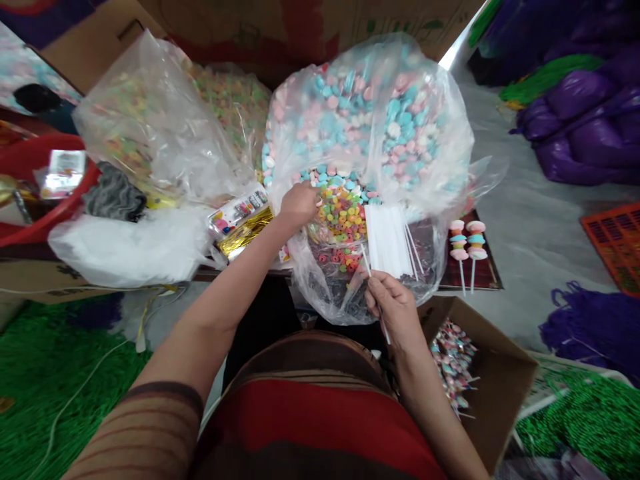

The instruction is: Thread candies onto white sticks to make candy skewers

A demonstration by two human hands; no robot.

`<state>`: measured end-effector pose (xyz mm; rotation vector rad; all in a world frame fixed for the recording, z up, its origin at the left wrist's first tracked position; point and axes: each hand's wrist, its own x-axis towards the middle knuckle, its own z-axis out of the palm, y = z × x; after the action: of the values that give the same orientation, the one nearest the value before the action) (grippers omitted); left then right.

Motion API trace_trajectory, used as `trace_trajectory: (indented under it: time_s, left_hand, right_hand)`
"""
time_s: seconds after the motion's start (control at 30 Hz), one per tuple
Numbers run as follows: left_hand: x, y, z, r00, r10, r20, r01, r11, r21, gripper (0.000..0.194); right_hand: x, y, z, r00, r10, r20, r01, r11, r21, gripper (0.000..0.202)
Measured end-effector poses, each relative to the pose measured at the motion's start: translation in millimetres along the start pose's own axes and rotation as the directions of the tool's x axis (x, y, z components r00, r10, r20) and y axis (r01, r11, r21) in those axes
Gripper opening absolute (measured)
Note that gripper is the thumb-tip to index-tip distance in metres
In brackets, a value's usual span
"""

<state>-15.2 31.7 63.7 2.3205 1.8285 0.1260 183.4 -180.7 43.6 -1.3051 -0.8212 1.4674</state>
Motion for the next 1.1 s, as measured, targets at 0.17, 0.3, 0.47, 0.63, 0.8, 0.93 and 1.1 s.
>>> trace_trajectory:
  time_s: [0.17, 0.3, 0.47, 0.63, 0.8, 0.93, 1.1]
  left_hand:
    - [-5, -7, 5.2, 0.997, 0.055, 0.045, -0.056, 0.998, 0.024, 0.033]
    - [-15, -15, 8.1, 0.995, 0.097, 0.032, -0.097, 0.995, -0.009, 0.026]
    - [-9, -27, 3.8, 0.994, 0.002, -0.113, -0.030, 0.969, -0.246, 0.021]
    - [18, -27, -4.7, 0.962, -0.229, -0.148, 0.142, 0.885, -0.443, 0.024]
    - [38, -13, -2.1, 0.973, -0.213, -0.087, 0.138, 0.844, -0.517, 0.027]
    - [47, 0, 4.8, 0.979, -0.170, -0.115, 0.076, 0.820, -0.568, 0.026]
    - [60, 14, 16.1, 0.991, -0.028, -0.131, -0.035, 0.889, -0.456, 0.023]
  right_hand:
    - [1, 5, -4, 0.999, 0.009, -0.031, -0.009, 1.000, 0.012, 0.038]
    - [3, 10, -4, 1.000, 0.012, -0.019, -0.012, 1.000, 0.020, 0.039]
    - [4, 16, -5, 1.000, 0.022, -0.009, -0.022, 0.999, 0.038, 0.039]
    - [3, 16, -5, 0.999, 0.030, -0.024, -0.029, 0.998, 0.052, 0.040]
    - [3, 17, -3, 0.999, 0.032, -0.021, -0.031, 0.999, 0.031, 0.038]
    - [2, 18, -4, 0.998, 0.039, -0.045, -0.037, 0.999, 0.031, 0.037]
    - [2, 17, -4, 0.996, 0.055, -0.066, -0.053, 0.998, 0.039, 0.038]
